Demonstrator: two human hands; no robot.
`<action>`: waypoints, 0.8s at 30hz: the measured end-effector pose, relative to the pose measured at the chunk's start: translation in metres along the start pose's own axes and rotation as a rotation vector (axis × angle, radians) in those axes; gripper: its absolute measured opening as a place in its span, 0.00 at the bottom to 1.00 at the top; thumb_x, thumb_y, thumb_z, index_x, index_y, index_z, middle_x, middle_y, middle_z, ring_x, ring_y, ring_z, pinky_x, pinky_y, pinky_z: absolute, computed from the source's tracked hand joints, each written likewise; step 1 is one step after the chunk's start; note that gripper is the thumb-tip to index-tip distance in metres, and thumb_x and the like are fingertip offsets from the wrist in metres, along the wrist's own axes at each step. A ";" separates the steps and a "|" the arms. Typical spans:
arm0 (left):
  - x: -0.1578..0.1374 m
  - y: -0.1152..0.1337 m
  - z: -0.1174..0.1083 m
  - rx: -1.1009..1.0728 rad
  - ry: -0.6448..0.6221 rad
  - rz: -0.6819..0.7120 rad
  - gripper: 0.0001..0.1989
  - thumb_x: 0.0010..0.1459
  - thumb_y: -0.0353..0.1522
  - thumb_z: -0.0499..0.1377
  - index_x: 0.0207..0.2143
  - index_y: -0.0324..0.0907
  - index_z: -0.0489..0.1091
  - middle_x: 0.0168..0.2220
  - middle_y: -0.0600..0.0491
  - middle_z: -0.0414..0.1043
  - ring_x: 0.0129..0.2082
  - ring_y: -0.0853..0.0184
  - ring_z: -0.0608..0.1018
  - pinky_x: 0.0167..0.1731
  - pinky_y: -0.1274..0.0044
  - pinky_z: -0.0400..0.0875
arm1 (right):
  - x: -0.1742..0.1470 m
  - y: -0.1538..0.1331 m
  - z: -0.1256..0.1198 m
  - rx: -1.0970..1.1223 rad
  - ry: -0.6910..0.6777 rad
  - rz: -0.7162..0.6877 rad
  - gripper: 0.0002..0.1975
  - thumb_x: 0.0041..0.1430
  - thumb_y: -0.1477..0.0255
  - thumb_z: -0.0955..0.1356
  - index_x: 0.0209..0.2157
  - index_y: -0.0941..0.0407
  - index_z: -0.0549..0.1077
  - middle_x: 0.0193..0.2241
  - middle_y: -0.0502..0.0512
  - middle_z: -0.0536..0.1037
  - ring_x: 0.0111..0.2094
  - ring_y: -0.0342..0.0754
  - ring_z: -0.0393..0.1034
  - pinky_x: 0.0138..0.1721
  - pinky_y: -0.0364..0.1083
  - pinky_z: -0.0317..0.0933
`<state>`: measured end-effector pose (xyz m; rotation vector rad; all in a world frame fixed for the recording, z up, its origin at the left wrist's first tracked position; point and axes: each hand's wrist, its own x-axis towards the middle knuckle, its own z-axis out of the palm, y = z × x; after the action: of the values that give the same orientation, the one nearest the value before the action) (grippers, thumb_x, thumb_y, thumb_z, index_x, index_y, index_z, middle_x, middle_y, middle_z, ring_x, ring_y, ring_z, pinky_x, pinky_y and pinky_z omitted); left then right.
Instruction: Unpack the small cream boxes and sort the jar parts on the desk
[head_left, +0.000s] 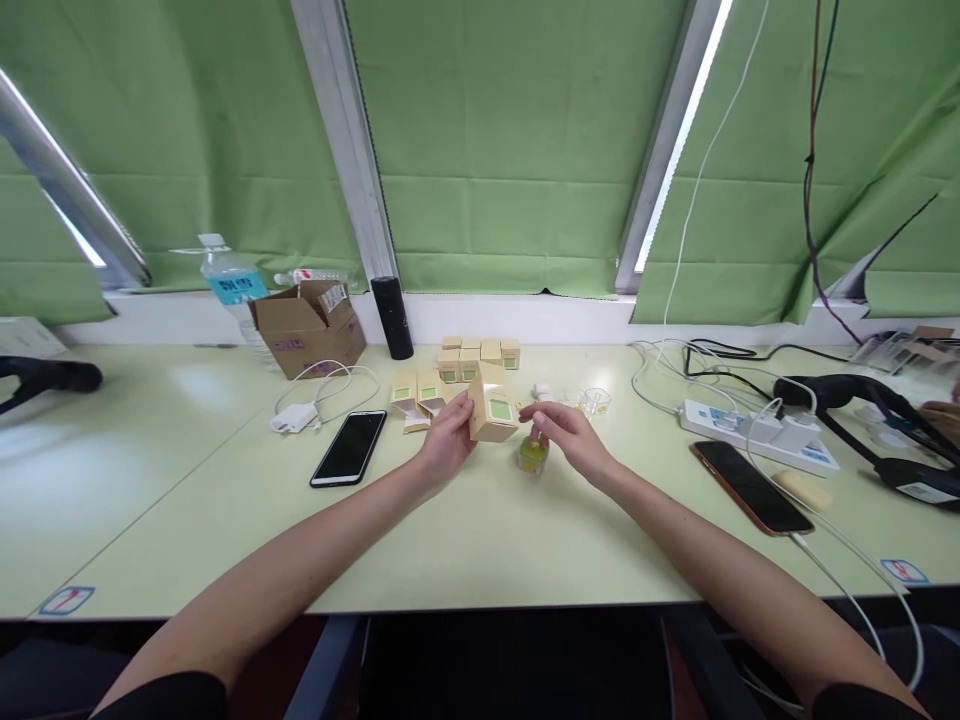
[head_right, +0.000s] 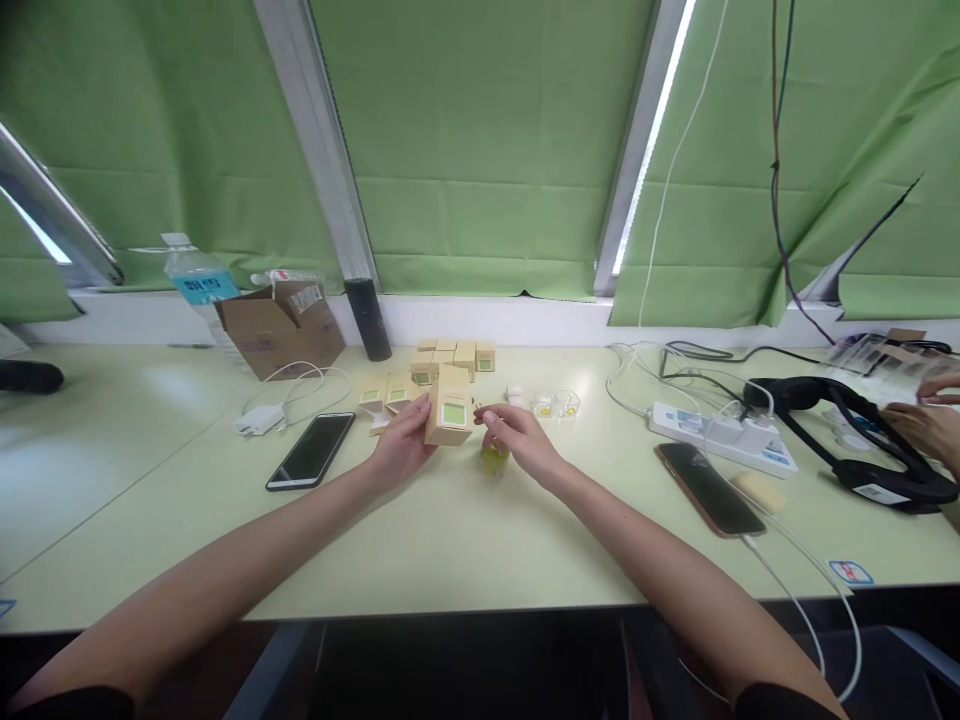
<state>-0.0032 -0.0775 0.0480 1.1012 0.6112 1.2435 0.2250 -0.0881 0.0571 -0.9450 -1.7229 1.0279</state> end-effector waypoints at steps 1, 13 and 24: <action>-0.001 0.001 0.002 -0.004 -0.022 -0.002 0.22 0.62 0.45 0.64 0.53 0.42 0.73 0.53 0.45 0.78 0.52 0.54 0.80 0.44 0.68 0.77 | 0.003 -0.004 0.002 0.073 -0.056 0.043 0.23 0.64 0.49 0.66 0.39 0.54 0.78 0.34 0.56 0.80 0.32 0.49 0.73 0.34 0.48 0.65; 0.017 0.005 0.016 0.171 0.034 0.118 0.28 0.62 0.48 0.64 0.59 0.46 0.66 0.59 0.44 0.71 0.55 0.56 0.77 0.50 0.66 0.77 | 0.033 -0.020 0.001 0.217 -0.044 0.103 0.26 0.48 0.49 0.74 0.41 0.53 0.76 0.39 0.56 0.82 0.37 0.51 0.72 0.33 0.48 0.58; -0.015 -0.003 0.022 0.536 -0.121 0.347 0.32 0.64 0.36 0.61 0.68 0.49 0.53 0.61 0.41 0.65 0.56 0.56 0.75 0.53 0.63 0.74 | 0.024 -0.007 0.013 0.363 0.138 0.147 0.30 0.47 0.50 0.79 0.43 0.52 0.70 0.34 0.54 0.84 0.38 0.52 0.77 0.38 0.49 0.62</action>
<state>0.0135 -0.0991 0.0508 1.7762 0.7011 1.3287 0.2042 -0.0721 0.0675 -0.8919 -1.3111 1.2876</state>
